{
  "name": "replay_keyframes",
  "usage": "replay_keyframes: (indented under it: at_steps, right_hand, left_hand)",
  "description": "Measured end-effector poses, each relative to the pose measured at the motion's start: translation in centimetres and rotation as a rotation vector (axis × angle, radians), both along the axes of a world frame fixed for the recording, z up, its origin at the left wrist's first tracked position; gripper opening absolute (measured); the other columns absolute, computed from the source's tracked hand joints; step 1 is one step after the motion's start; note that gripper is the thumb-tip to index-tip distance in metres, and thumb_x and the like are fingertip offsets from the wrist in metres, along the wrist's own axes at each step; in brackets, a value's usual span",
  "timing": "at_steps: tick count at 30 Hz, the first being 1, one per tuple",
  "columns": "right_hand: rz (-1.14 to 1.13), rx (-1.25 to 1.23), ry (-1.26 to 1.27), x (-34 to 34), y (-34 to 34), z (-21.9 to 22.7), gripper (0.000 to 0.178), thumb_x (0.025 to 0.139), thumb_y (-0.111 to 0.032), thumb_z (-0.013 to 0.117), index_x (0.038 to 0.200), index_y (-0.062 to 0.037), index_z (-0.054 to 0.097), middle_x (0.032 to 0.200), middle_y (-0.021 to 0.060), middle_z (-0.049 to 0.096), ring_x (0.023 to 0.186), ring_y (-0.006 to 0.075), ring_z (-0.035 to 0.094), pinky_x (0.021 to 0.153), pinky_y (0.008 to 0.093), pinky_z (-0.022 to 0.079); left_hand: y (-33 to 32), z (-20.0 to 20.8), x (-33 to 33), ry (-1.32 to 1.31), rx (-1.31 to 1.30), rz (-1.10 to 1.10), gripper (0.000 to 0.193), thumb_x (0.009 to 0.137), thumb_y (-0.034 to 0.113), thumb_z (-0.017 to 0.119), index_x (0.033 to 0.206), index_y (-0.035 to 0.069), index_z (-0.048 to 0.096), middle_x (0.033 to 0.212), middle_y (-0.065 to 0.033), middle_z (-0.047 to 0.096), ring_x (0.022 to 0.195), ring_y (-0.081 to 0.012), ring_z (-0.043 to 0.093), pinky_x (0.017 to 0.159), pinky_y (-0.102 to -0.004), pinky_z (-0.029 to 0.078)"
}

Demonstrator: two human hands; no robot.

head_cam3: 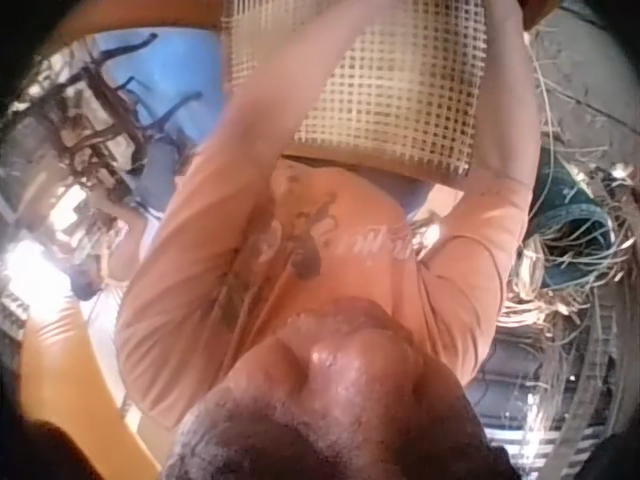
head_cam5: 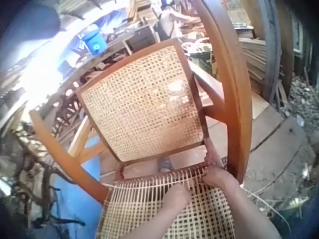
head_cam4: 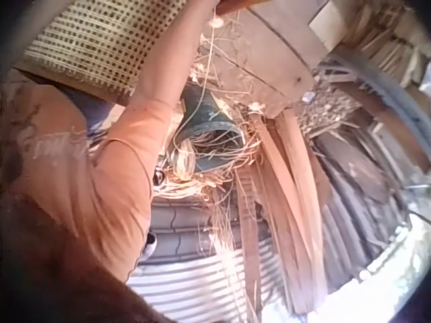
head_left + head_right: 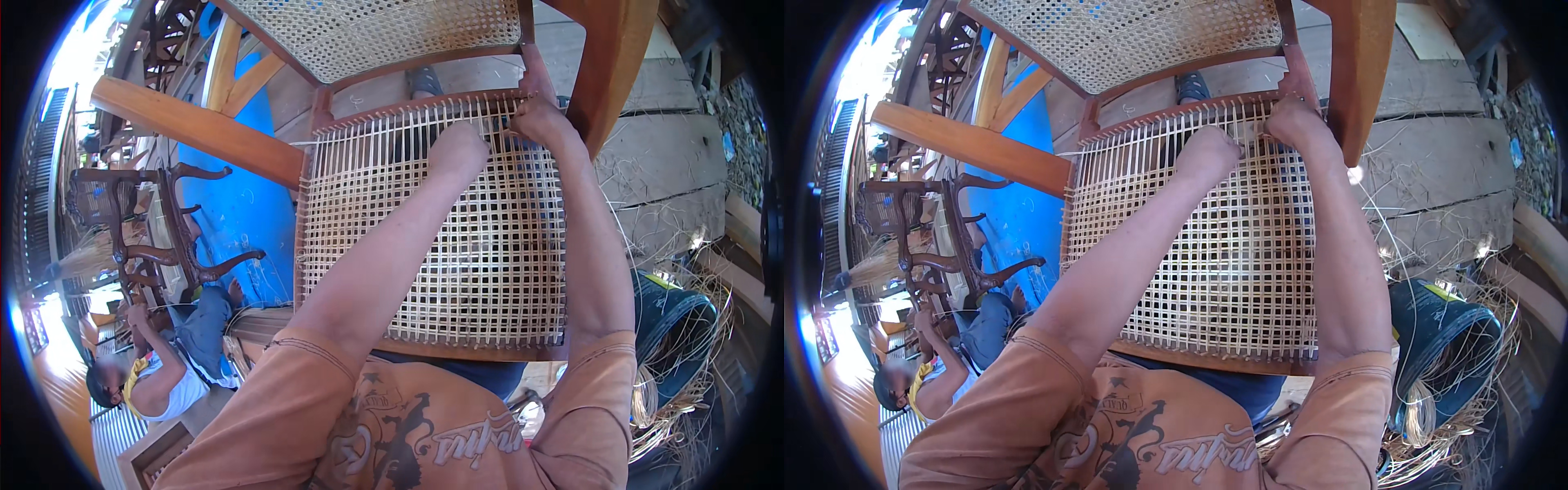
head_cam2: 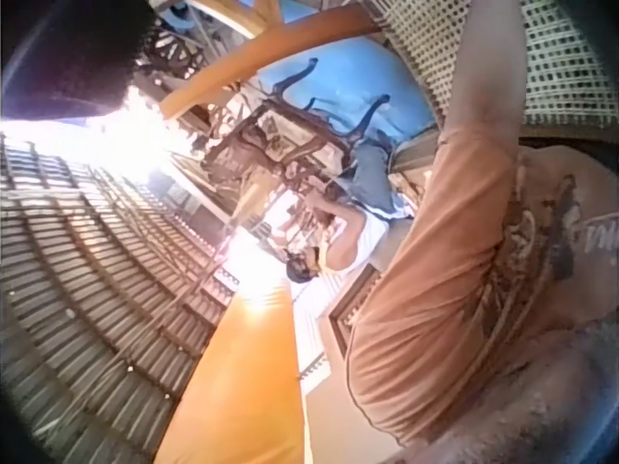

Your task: Weaving a rattan chair seat using strips of cane at a workshop station.

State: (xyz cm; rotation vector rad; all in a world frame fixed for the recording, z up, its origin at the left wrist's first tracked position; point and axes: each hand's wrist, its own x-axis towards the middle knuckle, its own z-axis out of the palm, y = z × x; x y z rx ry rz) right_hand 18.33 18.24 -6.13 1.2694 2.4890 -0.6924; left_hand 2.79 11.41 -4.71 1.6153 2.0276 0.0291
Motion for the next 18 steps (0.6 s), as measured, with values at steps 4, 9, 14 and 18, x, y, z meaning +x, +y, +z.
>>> replay_keyframes:
  at_steps: [4, 9, 14, 18]
  right_hand:
    - [-0.355, -0.027, 0.228, -0.3, -0.3, -1.3, 0.021, 0.073, -0.019, 0.057, 0.077, -0.0005, 0.067, 0.082, 0.0211, 0.063, 0.079, 0.0322, 0.062, 0.073, 0.0382, 0.049]
    - [-0.391, 0.039, 0.324, 0.2, -0.7, -1.7, 0.021, 0.072, -0.02, 0.059, 0.074, 0.0001, 0.066, 0.073, 0.0199, 0.063, 0.069, 0.0298, 0.062, 0.065, 0.0366, 0.05]
    - [-0.441, 0.138, 0.302, 0.2, -0.9, -4.1, 0.021, 0.072, -0.021, 0.059, 0.077, -0.0016, 0.067, 0.08, 0.0184, 0.064, 0.076, 0.0317, 0.062, 0.072, 0.0387, 0.048]
    - [-0.67, 0.005, 0.233, -2.1, -2.2, 0.0, 0.024, 0.077, -0.019, 0.052, 0.082, 0.0004, 0.066, 0.093, 0.0198, 0.064, 0.088, 0.0331, 0.062, 0.08, 0.0416, 0.048]
  left_hand:
    - [0.9, -1.4, -1.7, -0.272, -0.205, 0.18, 0.034, 0.074, 0.026, 0.069, 0.093, -0.001, 0.065, 0.096, -0.0194, 0.064, 0.09, -0.0325, 0.062, 0.08, -0.0371, 0.048]
    - [0.2, -0.7, -0.8, -0.266, -0.171, 0.224, 0.027, 0.076, 0.024, 0.062, 0.089, 0.001, 0.066, 0.093, -0.019, 0.065, 0.088, -0.033, 0.062, 0.08, -0.0378, 0.048]
    - [-1.0, 0.2, 0.0, -0.206, 0.029, 0.116, 0.019, 0.078, 0.022, 0.059, 0.078, 0.004, 0.066, 0.076, -0.0173, 0.065, 0.076, -0.0298, 0.063, 0.073, -0.0377, 0.048]
    - [-1.3, 0.2, -2.4, -0.119, 0.298, -0.013, 0.019, 0.079, 0.021, 0.057, 0.079, 0.005, 0.066, 0.078, -0.0179, 0.064, 0.078, -0.0326, 0.062, 0.073, -0.0405, 0.048]
